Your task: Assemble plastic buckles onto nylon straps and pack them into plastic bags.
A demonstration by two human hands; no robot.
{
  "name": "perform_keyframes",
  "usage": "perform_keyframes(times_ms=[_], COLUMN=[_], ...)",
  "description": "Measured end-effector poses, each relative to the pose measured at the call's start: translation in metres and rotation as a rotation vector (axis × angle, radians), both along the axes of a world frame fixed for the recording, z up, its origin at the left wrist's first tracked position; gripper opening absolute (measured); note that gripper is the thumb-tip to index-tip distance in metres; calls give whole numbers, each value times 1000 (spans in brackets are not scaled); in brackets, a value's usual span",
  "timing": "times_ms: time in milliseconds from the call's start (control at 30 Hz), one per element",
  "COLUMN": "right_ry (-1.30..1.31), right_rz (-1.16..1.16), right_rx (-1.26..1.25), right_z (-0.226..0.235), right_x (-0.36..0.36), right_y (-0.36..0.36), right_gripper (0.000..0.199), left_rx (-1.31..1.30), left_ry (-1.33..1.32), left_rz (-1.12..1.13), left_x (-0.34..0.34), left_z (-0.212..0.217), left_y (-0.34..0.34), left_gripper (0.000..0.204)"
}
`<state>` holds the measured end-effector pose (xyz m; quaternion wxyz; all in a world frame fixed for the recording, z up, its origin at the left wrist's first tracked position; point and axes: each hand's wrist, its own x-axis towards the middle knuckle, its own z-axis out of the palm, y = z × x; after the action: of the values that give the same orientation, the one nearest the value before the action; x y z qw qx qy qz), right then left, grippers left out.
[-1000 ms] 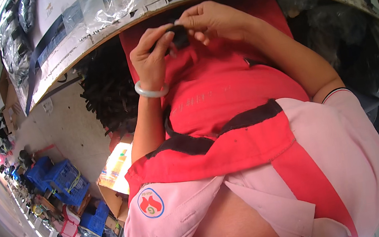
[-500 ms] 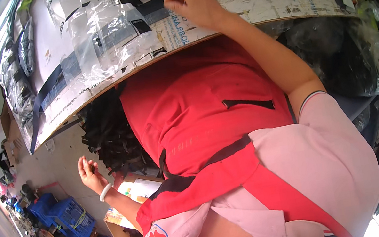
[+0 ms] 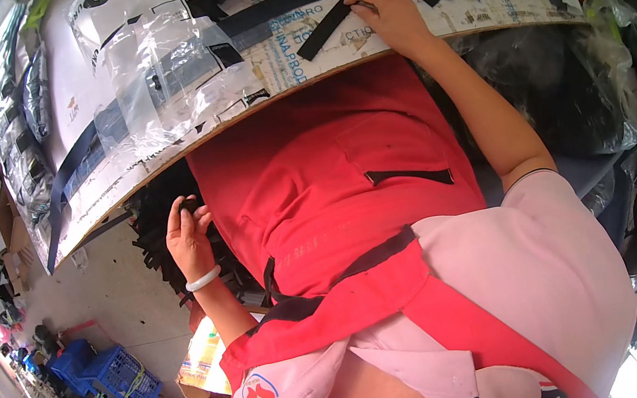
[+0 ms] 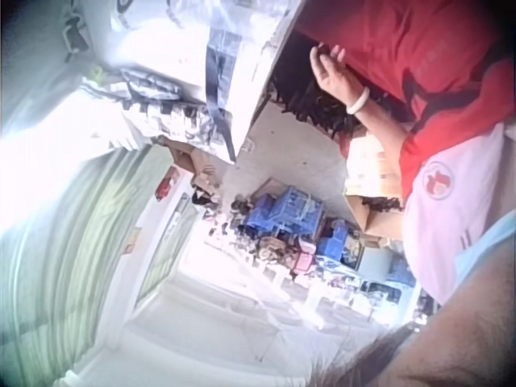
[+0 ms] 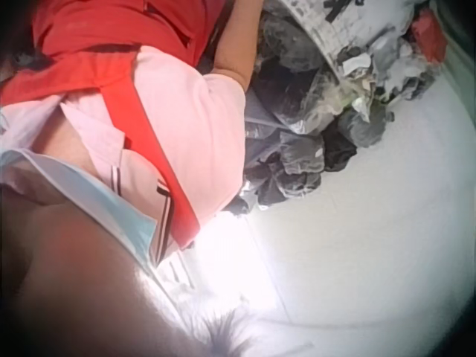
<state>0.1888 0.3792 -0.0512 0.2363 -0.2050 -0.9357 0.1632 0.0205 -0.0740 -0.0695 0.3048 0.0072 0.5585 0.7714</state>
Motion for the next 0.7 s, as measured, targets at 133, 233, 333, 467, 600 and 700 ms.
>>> perform_keyframes(times_ms=[133, 233, 333, 467, 600, 700], right_ry=[30, -101, -127, 26, 140, -112], right_rz=[76, 335, 408, 403, 341, 287], right_rx=[31, 15, -43, -46, -627, -1321], right_z=[14, 17, 14, -1, 25, 74], right_x=[-2, -13, -12, 1, -7, -18], right_y=[-20, -49, -75, -74, -113, -166], right_gripper=[31, 42, 43, 34, 19, 18], left_rx=[-147, -194, -224, -67, 100, 175], left_ry=[84, 115, 261, -7, -223, -263], left_rz=[-88, -146, -119, -122, -158, -128], left_x=[12, 21, 28, 37, 44, 49], left_z=[20, 23, 25, 31, 25, 26], left_y=[40, 68, 93, 110, 107, 110], left_gripper=[26, 26, 19, 22, 24, 22])
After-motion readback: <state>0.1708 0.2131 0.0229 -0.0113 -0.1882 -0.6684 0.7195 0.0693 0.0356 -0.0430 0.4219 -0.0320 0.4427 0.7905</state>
